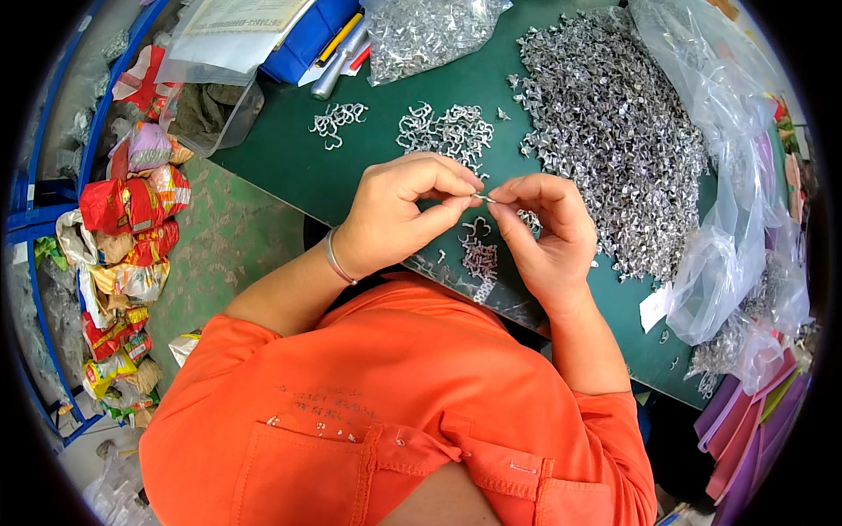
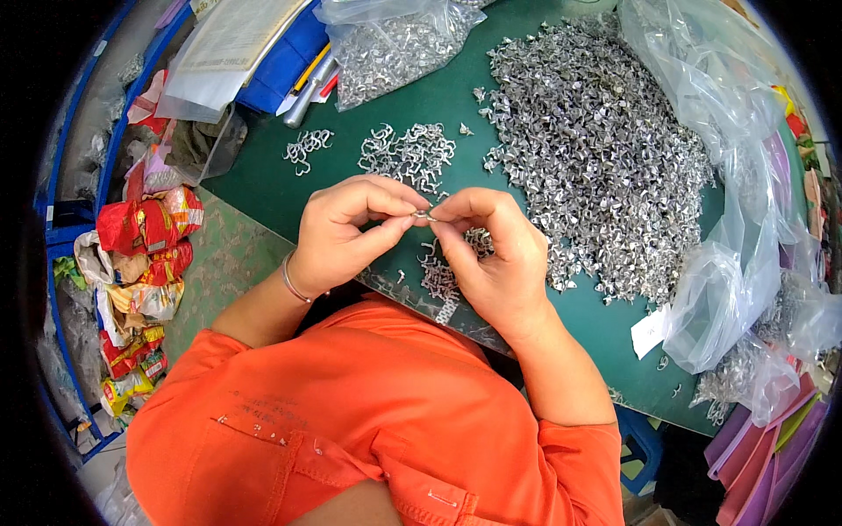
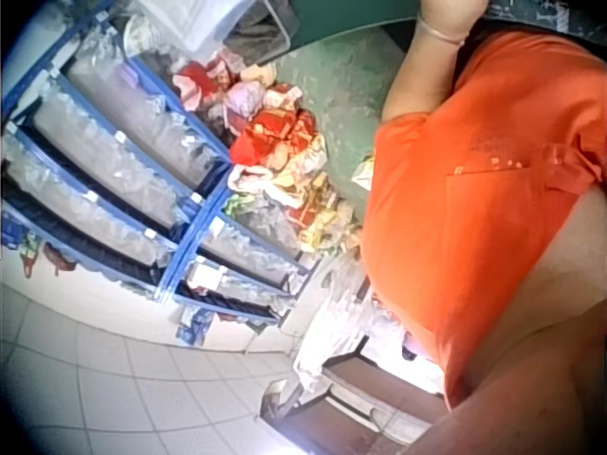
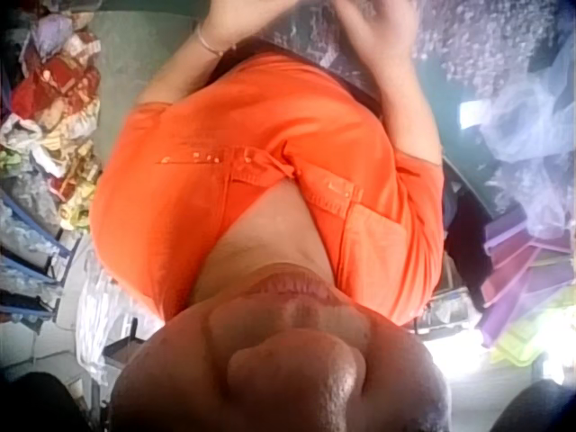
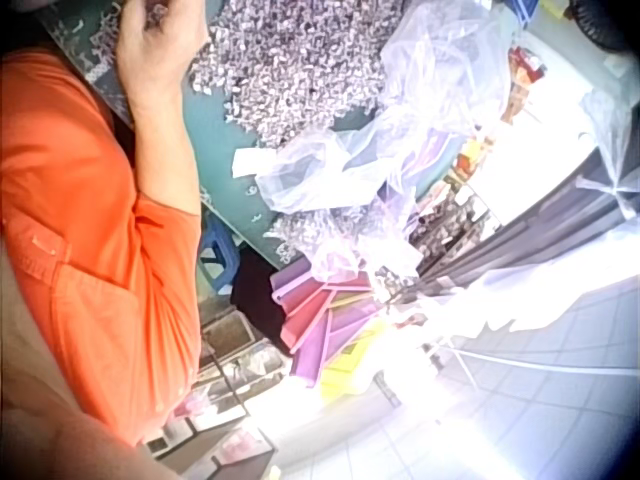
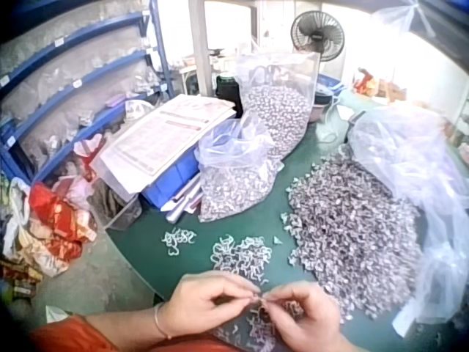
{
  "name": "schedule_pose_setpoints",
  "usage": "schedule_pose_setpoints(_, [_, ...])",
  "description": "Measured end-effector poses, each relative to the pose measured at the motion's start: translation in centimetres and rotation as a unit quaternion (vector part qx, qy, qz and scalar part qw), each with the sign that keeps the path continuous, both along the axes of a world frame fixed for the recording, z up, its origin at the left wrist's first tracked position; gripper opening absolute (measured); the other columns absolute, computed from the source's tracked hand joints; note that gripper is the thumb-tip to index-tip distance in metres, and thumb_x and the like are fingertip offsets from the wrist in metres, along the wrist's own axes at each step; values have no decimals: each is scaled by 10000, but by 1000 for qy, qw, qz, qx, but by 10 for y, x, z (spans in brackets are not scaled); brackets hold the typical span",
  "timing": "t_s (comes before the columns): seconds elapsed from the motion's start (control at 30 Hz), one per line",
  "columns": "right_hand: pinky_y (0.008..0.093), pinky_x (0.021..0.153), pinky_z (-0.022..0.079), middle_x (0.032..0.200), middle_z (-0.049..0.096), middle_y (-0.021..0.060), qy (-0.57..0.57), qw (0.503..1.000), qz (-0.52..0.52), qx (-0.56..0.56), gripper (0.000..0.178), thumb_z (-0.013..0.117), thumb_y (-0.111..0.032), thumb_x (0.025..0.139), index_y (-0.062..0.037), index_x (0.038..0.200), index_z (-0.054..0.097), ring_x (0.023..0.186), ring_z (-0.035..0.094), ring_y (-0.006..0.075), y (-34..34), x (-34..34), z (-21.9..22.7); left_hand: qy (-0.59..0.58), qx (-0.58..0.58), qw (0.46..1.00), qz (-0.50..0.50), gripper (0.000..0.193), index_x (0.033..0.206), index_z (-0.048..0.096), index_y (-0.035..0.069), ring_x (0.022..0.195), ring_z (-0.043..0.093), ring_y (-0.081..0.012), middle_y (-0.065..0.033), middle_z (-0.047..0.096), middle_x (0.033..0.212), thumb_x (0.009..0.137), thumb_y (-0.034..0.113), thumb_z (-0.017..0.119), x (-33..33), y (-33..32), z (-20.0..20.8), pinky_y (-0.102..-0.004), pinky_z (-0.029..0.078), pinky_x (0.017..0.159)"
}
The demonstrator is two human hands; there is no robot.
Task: The person sits at a green workbench and repeatedly picks up small silver metal pieces, interlocks them by hand, and places the assembled pieces into a growing pile. The person handles the parts one at a time, occasionally adjusting the pile of finished pieces.
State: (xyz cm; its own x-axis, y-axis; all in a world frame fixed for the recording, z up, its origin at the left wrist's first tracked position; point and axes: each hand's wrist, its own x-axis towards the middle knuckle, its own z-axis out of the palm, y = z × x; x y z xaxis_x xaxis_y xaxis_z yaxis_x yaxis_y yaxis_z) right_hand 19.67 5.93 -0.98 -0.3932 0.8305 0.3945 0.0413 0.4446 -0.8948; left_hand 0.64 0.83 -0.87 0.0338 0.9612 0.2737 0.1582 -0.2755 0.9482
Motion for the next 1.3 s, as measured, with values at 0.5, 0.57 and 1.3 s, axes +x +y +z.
schedule_pose_setpoints(0.5, [305, 663, 538, 819, 705, 134, -270, 958, -14, -91, 96, 687, 24, 817, 20, 909, 715, 710, 687, 212, 30, 40, 28, 193, 23, 978, -76, 202, 1011, 696, 25, 833, 626, -256, -103, 616, 927, 814, -8, 723, 5, 2, 2, -331, 506, 712])
schedule_pose_setpoints(0.57, [319, 666, 539, 832, 700, 170, -295, 953, -9, -70, 107, 688, 25, 799, 20, 903, 713, 718, 693, 263, 31, 40, 29, 244, 42, 966, -72, 233, 1029, 690, 27, 839, 614, -266, -103, 597, 939, 801, -6, 729, 9, 3, -2, -342, 505, 723])
schedule_pose_setpoints(1.3, [267, 628, 502, 808, 669, 58, -246, 954, 3, -170, 68, 665, 39, 819, 20, 884, 676, 716, 634, 127, 36, 44, 27, 290, 35, 955, -54, 111, 860, 607, 23, 835, 592, -319, -113, 560, 890, 808, -1, 702, 10, 5, 1, -380, 488, 724])
